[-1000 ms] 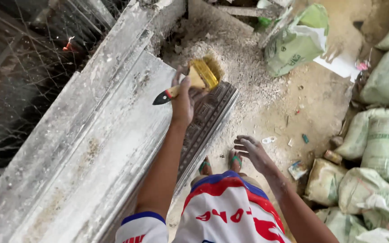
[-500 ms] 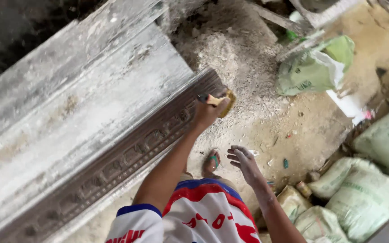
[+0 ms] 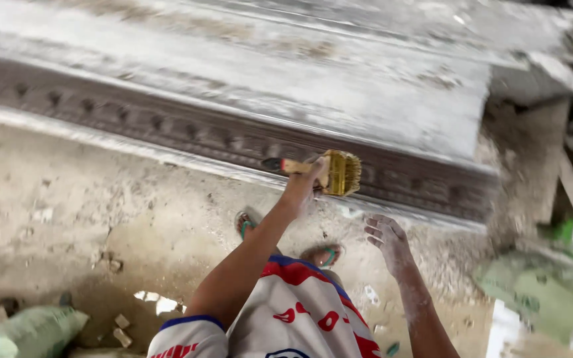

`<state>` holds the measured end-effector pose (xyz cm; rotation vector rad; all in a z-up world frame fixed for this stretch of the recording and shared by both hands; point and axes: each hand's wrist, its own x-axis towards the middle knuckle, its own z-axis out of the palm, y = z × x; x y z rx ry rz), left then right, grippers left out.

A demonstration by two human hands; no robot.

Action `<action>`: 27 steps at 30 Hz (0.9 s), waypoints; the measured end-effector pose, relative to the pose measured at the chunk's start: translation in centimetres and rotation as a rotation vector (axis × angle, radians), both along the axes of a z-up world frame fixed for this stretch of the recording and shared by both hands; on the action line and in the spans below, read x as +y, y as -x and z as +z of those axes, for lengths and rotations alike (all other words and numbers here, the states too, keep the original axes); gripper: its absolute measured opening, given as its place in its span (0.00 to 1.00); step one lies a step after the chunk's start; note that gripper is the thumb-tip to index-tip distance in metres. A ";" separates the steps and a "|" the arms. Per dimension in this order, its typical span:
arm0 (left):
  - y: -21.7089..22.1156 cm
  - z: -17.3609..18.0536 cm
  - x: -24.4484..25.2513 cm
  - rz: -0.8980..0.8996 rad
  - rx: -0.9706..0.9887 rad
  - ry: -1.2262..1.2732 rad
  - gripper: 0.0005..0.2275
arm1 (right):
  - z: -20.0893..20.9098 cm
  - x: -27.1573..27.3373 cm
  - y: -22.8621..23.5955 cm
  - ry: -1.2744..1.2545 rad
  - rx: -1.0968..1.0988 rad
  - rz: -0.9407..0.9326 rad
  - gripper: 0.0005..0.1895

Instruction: Applying a brown stain or finish to decorative architectural moldings using a brush.

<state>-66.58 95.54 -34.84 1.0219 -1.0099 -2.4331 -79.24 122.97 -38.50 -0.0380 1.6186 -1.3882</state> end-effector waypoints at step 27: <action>-57.9 3.4 -42.4 0.937 -0.373 0.378 0.19 | 2.2 -70.4 -42.1 0.195 0.049 0.847 0.19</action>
